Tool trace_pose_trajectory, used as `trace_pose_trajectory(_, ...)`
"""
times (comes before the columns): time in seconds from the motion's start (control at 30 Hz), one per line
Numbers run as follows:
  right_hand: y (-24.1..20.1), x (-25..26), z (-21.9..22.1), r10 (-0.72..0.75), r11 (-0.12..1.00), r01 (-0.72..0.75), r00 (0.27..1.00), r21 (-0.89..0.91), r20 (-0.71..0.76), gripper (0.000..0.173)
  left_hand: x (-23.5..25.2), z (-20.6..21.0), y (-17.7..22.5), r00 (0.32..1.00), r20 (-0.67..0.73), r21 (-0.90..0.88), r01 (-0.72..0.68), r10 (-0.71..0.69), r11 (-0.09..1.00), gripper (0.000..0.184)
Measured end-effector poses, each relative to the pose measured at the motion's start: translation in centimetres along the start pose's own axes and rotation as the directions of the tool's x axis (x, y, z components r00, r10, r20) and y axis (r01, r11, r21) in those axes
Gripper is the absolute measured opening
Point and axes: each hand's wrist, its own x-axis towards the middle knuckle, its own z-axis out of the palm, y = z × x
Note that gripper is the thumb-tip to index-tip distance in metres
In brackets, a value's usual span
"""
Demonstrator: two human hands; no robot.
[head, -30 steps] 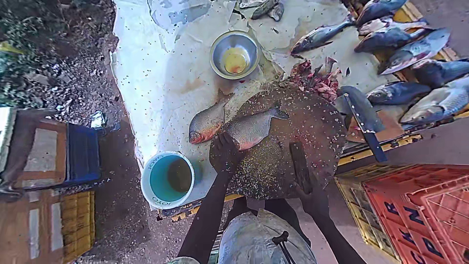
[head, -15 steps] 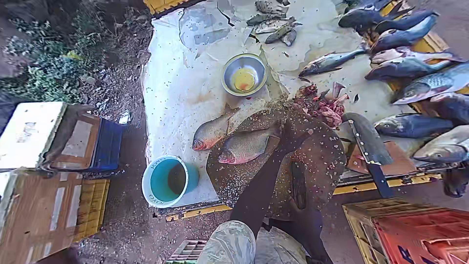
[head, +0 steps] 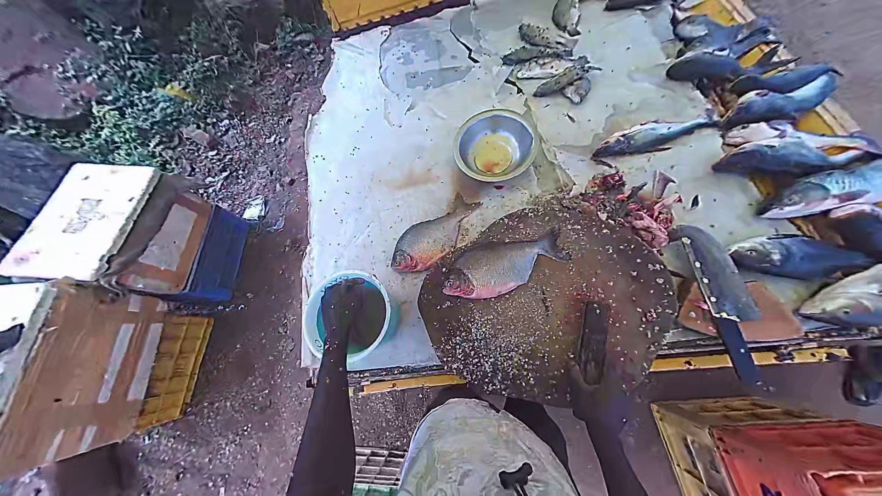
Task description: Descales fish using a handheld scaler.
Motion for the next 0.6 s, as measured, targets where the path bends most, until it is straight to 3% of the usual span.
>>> trace_pose_trajectory(0.07, -1.2, 0.3, -0.1, 0.026, 1.0, -0.026, 1.0, -0.015, -0.003, 0.081, 3.7, -0.2, -4.1, 0.975, 0.207, 0.287, 0.017, -0.079, 0.958, 0.036)
trace_pose_trajectory(0.13, -1.3, -0.1, -0.4, 0.045, 0.999, -0.045, 0.999, -0.02, 0.022, 0.082, 4.7, 3.3, -7.9, 0.954, 0.299, 0.448, -0.108, -0.035, 0.887, 0.047)
trace_pose_trajectory(0.2, -1.5, 0.0, -0.5, 0.05, 0.999, -0.05, 0.998, -0.012, 0.027, 0.081, 1.4, 5.0, -7.7, 0.925, 0.381, 0.467, -0.193, 0.0, 0.863, 0.055)
trace_pose_trajectory(0.27, -1.6, -0.4, -0.3, 0.073, 0.997, -0.073, 0.997, -0.002, 0.017, 0.08, -1.9, 4.5, -6.2, 0.869, 0.494, 0.536, -0.276, -0.031, 0.797, 0.049)
trace_pose_trajectory(0.4, -2.4, -1.9, 0.1, 0.139, 0.99, -0.14, 0.99, -0.02, -0.029, 0.083, 0.0, 4.7, -3.1, 0.871, 0.475, 0.574, -0.414, 0.124, 0.706, 0.048)
trace_pose_trajectory(0.47, -2.1, -1.9, 0.1, 0.112, 0.993, -0.114, 0.992, -0.029, -0.052, 0.085, 1.6, 5.2, -3.8, 0.891, 0.442, 0.519, -0.351, 0.107, 0.78, 0.048)
trace_pose_trajectory(0.53, -2.1, -1.9, 0.3, 0.1, 0.995, -0.1, 0.995, -0.028, -0.008, 0.082, 0.9, 3.3, -4.6, 0.874, 0.486, 0.393, -0.22, 0.002, 0.893, 0.047)
trace_pose_trajectory(0.6, -1.8, -1.0, -0.2, 0.091, 0.996, -0.091, 0.995, -0.024, 0.027, 0.081, -0.1, 2.0, -2.5, 0.916, 0.401, 0.417, -0.16, -0.023, 0.895, 0.044)
